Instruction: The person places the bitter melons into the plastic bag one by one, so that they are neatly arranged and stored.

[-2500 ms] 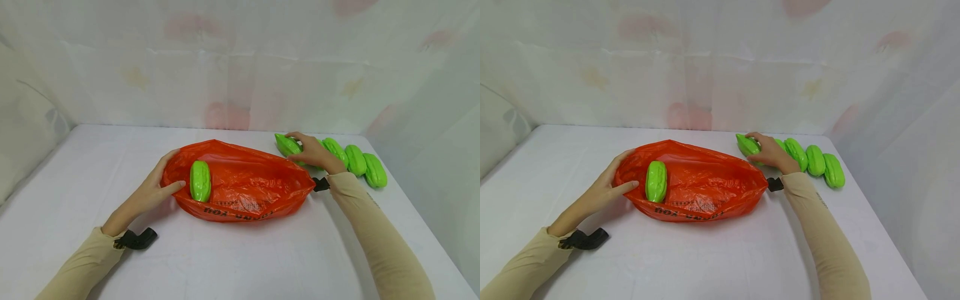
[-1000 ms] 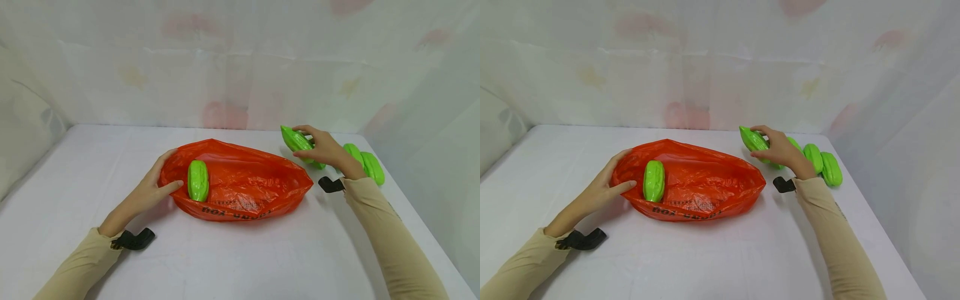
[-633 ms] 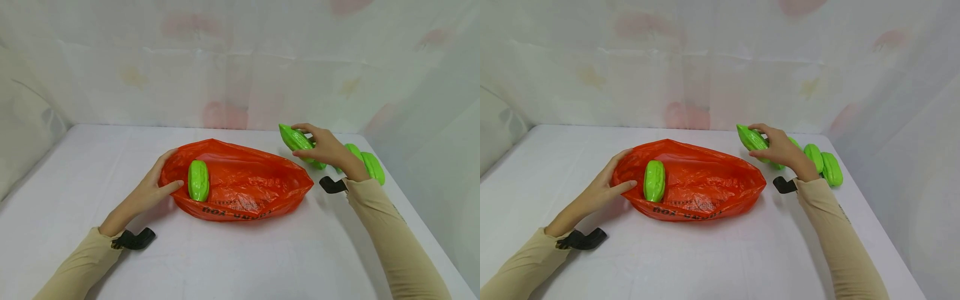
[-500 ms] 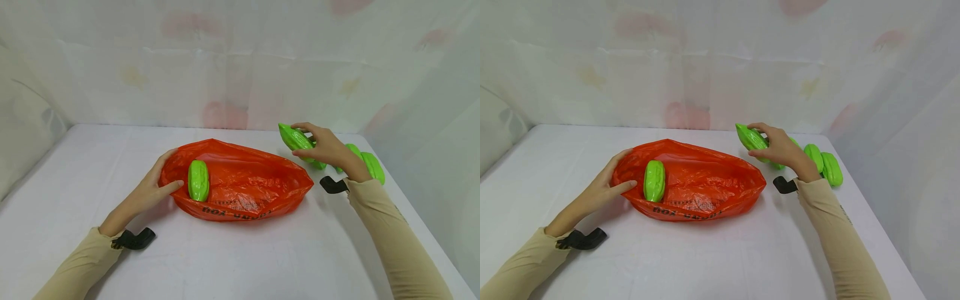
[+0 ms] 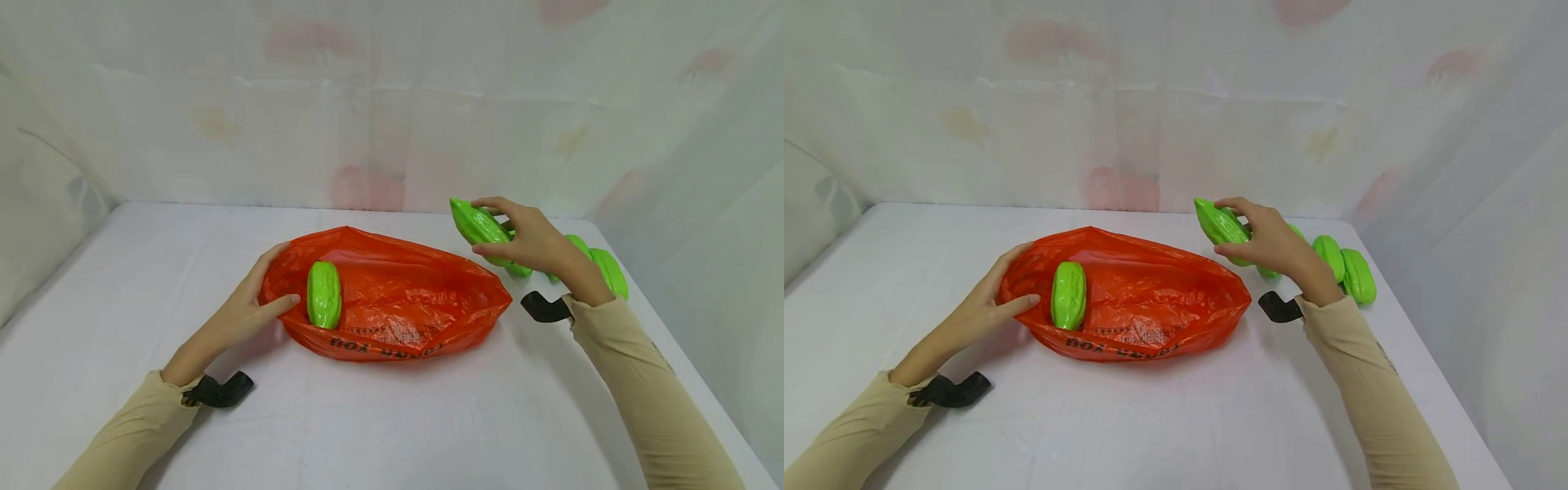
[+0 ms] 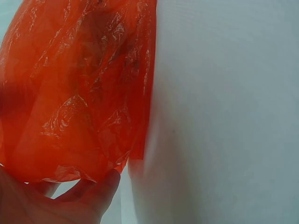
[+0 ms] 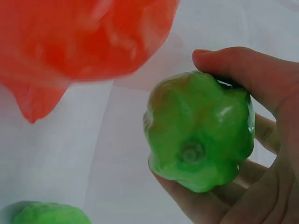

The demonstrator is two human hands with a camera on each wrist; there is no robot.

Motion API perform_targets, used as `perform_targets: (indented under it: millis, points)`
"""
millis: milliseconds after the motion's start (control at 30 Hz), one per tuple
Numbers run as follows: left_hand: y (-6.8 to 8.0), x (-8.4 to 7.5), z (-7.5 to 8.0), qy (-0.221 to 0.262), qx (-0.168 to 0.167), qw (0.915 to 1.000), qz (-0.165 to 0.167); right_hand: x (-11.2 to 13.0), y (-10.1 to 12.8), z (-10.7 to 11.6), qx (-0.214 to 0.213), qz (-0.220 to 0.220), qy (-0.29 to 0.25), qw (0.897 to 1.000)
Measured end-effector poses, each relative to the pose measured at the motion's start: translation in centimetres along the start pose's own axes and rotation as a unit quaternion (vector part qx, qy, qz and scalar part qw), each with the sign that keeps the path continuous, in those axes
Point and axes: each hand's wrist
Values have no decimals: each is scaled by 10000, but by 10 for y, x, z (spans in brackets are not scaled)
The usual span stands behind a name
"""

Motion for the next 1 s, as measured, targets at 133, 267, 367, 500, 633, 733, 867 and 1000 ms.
perform_targets:
  millis: [133, 267, 367, 500, 633, 733, 867, 1000]
  points:
    - [0, -2, 0, 51, 0, 10000, -26, 7, 4, -1, -5, 30, -67, 10000]
    - [0, -1, 0, 20, 6, 10000, -43, 14, 7, -3, 14, 122, -112, 9999]
    - [0, 1, 0, 7, 16, 10000, -13, 17, 8, -4, 4, 180, -127, 9998]
    - [-1, 1, 0, 31, 24, 10000, 33, 22, 10, -6, -15, 231, -158, 9996]
    - [-1, -1, 0, 43, 8, 10000, 16, 28, 13, -7, 71, 243, -216, 9994]
    - [-1, -2, -1, 59, -2, 10000, -14, 31, 14, -8, 159, 268, -252, 9992]
    - [-2, -2, -1, 50, 0, 10000, -42, 36, 14, -13, 209, 349, -295, 9987]
    - [-2, -1, -2, 41, 2, 10000, -78, 40, 14, -17, 264, 412, -304, 9983]
Point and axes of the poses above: each hand's wrist, its own y-axis away from the middle knuckle, its own z-axis out of the back of the hand, x = y × z, and after that the axes turned 9 degrees about -z, right-handed
